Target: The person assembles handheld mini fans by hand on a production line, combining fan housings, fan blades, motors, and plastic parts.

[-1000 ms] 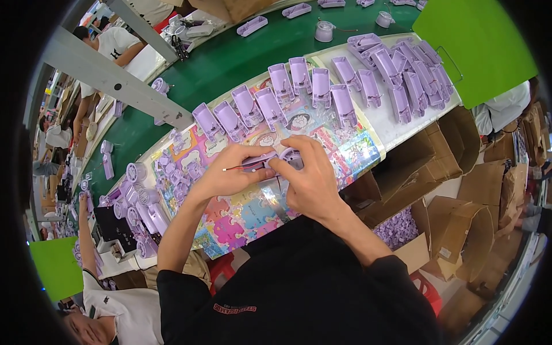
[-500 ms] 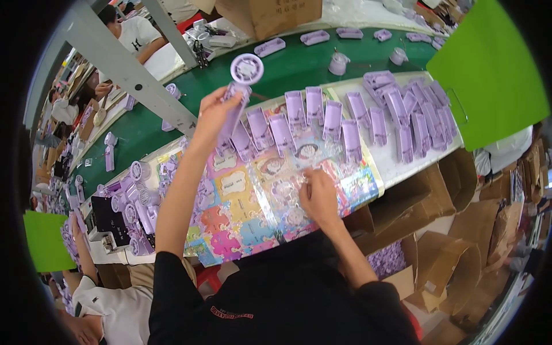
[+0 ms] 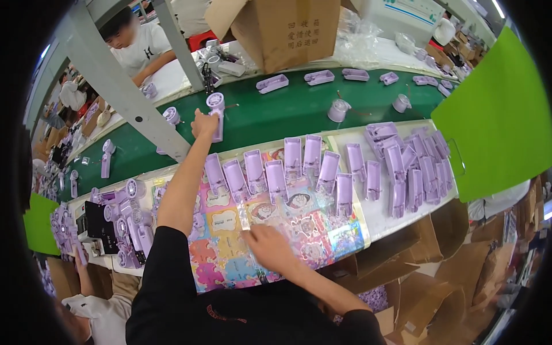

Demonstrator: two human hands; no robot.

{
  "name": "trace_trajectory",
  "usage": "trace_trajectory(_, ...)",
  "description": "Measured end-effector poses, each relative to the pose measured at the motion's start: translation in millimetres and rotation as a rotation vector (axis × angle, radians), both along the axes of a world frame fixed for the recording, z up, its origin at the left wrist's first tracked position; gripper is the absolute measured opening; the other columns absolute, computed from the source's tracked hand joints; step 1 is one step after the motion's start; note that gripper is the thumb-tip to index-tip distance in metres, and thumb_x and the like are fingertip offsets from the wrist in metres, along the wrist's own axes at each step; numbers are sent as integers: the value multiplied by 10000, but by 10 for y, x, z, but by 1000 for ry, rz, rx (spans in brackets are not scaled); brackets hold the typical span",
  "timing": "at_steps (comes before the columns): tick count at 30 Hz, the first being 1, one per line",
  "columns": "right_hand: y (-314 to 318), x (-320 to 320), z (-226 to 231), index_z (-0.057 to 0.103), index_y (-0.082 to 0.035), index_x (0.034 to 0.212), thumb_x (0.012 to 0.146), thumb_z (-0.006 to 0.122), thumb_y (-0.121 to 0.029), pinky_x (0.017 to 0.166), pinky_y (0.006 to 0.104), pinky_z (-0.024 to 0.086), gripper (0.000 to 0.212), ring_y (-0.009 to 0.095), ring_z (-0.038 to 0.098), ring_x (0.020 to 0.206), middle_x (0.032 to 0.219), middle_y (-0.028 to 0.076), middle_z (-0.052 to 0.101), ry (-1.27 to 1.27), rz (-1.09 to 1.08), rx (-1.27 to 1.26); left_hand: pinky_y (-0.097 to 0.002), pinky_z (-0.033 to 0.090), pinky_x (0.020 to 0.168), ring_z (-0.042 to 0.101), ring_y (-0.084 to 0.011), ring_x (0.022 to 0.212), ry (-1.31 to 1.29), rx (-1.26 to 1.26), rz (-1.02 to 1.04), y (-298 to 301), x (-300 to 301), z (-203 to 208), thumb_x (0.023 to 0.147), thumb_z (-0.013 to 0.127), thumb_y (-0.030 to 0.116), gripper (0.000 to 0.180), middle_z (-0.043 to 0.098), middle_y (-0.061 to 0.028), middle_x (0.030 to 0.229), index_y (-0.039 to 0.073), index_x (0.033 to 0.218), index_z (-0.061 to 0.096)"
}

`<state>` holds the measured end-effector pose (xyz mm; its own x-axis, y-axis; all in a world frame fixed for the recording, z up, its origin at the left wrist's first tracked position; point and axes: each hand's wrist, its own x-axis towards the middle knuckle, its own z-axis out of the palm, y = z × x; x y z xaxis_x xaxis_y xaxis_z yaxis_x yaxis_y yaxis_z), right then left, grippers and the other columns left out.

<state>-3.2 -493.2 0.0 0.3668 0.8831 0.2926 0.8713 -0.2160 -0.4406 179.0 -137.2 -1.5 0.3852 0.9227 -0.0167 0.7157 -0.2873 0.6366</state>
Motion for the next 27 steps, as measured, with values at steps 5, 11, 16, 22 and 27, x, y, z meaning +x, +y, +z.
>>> trace_trajectory(5,906,34,-166,606,-24,1158,828,625,-138,846,428,537,350,335,653,965,1028,155,607,2,521,8,-470,376,1074,473,-363,1277,-194,603,-82,-101,54,257,726,702,138,643,565,-168,1306,48,1331,505)
trace_trajectory(11,1260,64,-328,594,15,1127,774,658,-157,767,460,554,398,344,675,976,1272,214,599,141,633,99,-479,413,1041,512,-340,1217,-159,840,-810,-371,468,563,742,739,136,451,610,-134,1194,84,1171,611)
trace_trajectory(16,1210,134,-411,666,16,978,769,654,-145,789,441,544,265,353,672,961,1225,184,618,251,690,70,-467,431,1089,520,-376,1280,-32,741,-1063,-414,1260,343,798,726,191,612,561,-197,1335,39,1349,509)
trace_trajectory(22,1320,177,-326,709,9,903,702,696,-96,676,452,548,227,356,694,779,1013,196,636,281,740,-50,-455,472,1041,601,-369,1201,308,597,-1162,-383,1825,224,799,733,281,636,641,-221,1252,12,1351,567)
trace_trajectory(27,1353,84,-435,734,-8,841,709,670,-150,678,454,538,204,337,702,758,945,206,704,294,543,226,-400,447,1037,553,-287,1217,223,745,-1447,-1392,1945,432,719,747,325,486,649,-152,1194,26,1100,696)
